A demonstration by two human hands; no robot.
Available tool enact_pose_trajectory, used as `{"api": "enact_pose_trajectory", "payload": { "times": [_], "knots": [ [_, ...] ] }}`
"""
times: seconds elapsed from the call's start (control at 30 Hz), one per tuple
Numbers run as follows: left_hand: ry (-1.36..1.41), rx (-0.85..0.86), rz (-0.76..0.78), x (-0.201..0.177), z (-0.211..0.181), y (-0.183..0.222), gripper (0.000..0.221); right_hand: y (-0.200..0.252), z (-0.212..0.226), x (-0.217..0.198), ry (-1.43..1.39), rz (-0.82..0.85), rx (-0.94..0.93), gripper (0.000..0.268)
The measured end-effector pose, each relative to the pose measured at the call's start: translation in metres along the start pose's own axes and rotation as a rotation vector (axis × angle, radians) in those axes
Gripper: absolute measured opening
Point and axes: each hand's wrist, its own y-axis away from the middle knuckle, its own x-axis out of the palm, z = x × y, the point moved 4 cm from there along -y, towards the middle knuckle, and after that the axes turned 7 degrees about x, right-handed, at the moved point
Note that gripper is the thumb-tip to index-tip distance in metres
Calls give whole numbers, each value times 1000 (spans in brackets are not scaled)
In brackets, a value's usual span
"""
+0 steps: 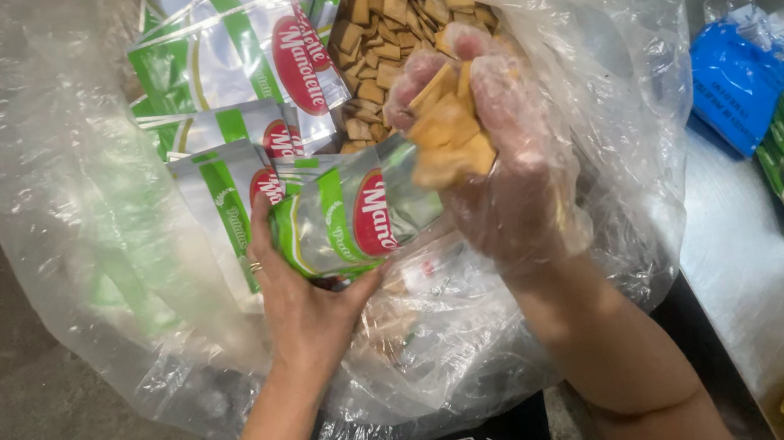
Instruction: The person fills small green and silver bags with square crackers by hand and places the filled bags into a yellow plastic crate.
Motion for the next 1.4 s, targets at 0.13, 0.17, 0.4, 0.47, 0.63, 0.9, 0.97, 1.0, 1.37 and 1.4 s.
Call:
{"api": "enact_pose_trajectory", "payload": {
  "times": [0.13, 0.17, 0.4, 0.47, 0.63, 0.9, 0.97, 1.0, 1.37, 1.4],
  "knots": [
    [-17, 59, -17, -2, 1, -3, 131, -15, -10, 7, 39, 166, -105, 20],
    [-17, 59, -21, -3, 1, -3, 131, -14, -9, 9, 81, 183, -106, 20],
    [67, 24, -43, -6, 12, 2, 133, -23, 13, 3, 691, 67, -152, 27],
    [75, 32, -72, -6, 18, 4, 133, -42, 1, -17, 1038, 26, 7, 29],
    [160, 3, -83, -3, 26, 11, 135, -37, -45, -62, 2006, 361, -6, 65],
    [136, 16, -68, -4, 26, 11, 135, -30, -65, -92, 2116, 408, 310, 68],
    [130, 20, -63, -4, 25, 10, 135, -28, -65, -95, 2176, 584, 2, 54],
    [137, 26, -74, -4, 25, 10, 134, -23, -66, -92, 2201, 752, -320, 39],
    [175, -4, -71, -3, 25, 12, 133, -46, -38, -85, 1606, 217, 312, 41],
    [156, -3, -74, -3, 25, 12, 134, -50, -32, -92, 1310, 124, 318, 37]
  ]
}}
